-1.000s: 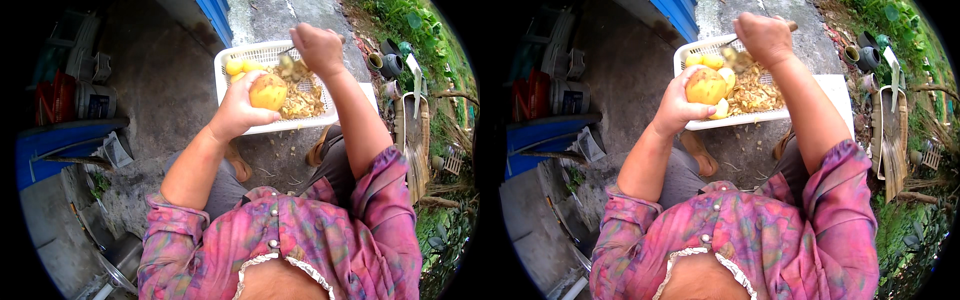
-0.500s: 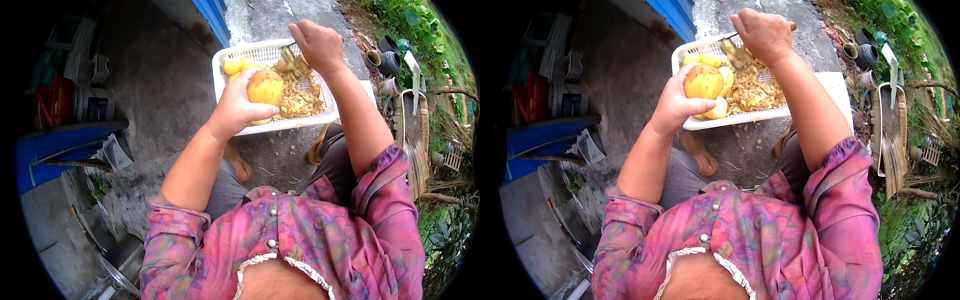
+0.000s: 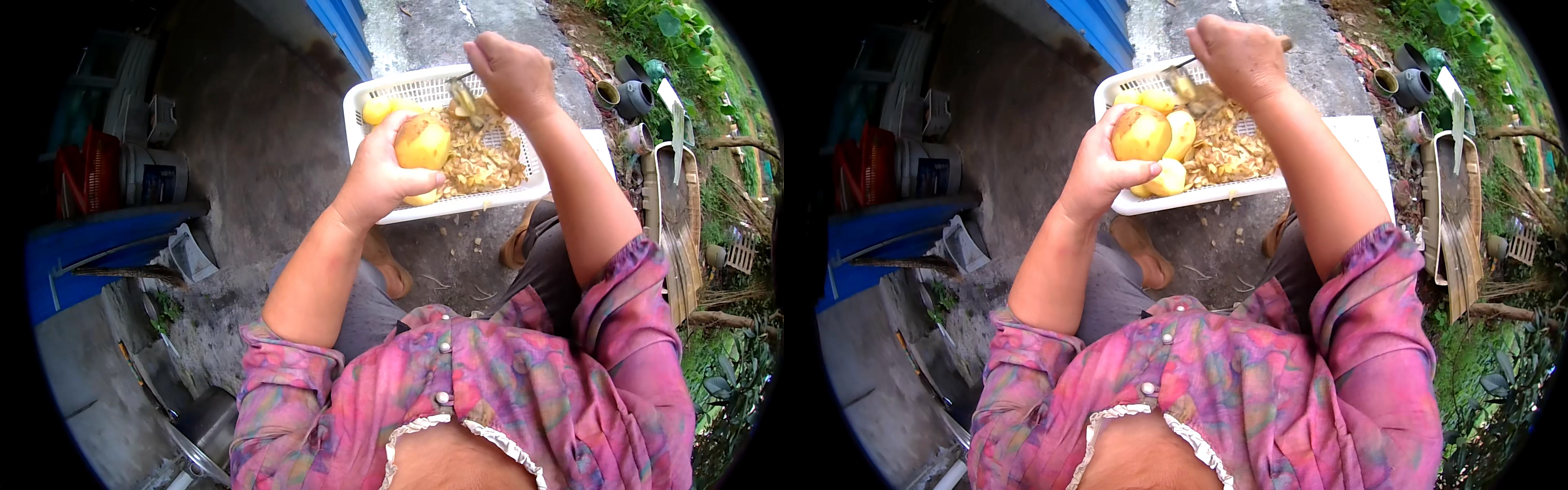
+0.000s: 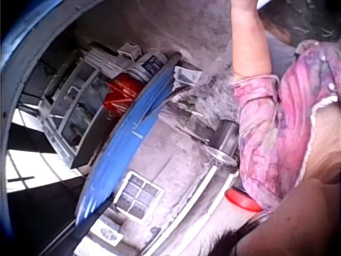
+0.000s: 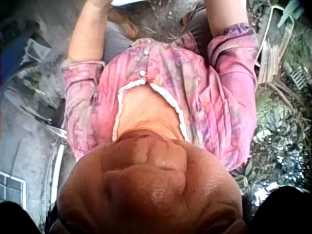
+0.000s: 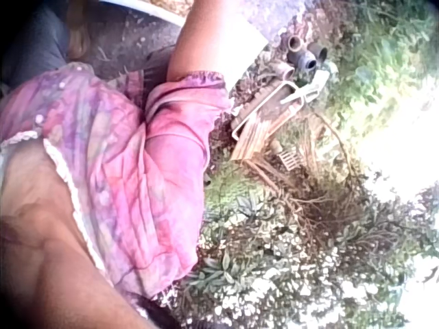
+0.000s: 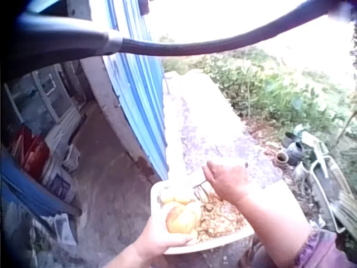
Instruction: The person sits on a low stool outdoors and peels potatoes using a peeler. They hold the potatoes in their left hand and remove the skin with the peeler in their right hand, placing the peeled potatoes and skins into a white plastic basket on their lap.
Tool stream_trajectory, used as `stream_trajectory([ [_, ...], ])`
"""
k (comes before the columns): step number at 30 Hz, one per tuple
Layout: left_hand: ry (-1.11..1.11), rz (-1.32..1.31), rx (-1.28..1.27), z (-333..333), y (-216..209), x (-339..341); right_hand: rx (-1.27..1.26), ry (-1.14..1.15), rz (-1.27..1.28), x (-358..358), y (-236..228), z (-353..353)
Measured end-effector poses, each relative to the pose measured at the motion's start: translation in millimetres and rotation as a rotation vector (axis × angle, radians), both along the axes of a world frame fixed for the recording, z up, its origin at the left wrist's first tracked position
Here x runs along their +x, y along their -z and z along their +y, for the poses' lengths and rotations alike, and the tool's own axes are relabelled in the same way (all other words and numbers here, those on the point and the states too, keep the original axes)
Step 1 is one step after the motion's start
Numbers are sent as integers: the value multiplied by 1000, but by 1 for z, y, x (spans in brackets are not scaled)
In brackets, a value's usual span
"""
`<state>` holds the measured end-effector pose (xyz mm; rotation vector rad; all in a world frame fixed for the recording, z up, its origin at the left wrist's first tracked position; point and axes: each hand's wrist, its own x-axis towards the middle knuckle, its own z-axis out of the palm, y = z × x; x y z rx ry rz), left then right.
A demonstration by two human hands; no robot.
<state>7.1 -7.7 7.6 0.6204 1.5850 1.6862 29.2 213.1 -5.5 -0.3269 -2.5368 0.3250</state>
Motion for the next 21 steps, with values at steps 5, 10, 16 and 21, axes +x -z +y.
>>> stream_trajectory([
  [5,-14,-106,13,3,0,-2,104,-277,187,9,-21,-41],
  [10,33,-110,177,0,1,0,-1,-1,-93,2,4,-2],
  [16,-38,-234,118,2,-1,-3,83,-245,183,9,-18,-37],
  [21,90,-99,134,-1,-6,3,-73,1,-69,2,-1,-4],
])
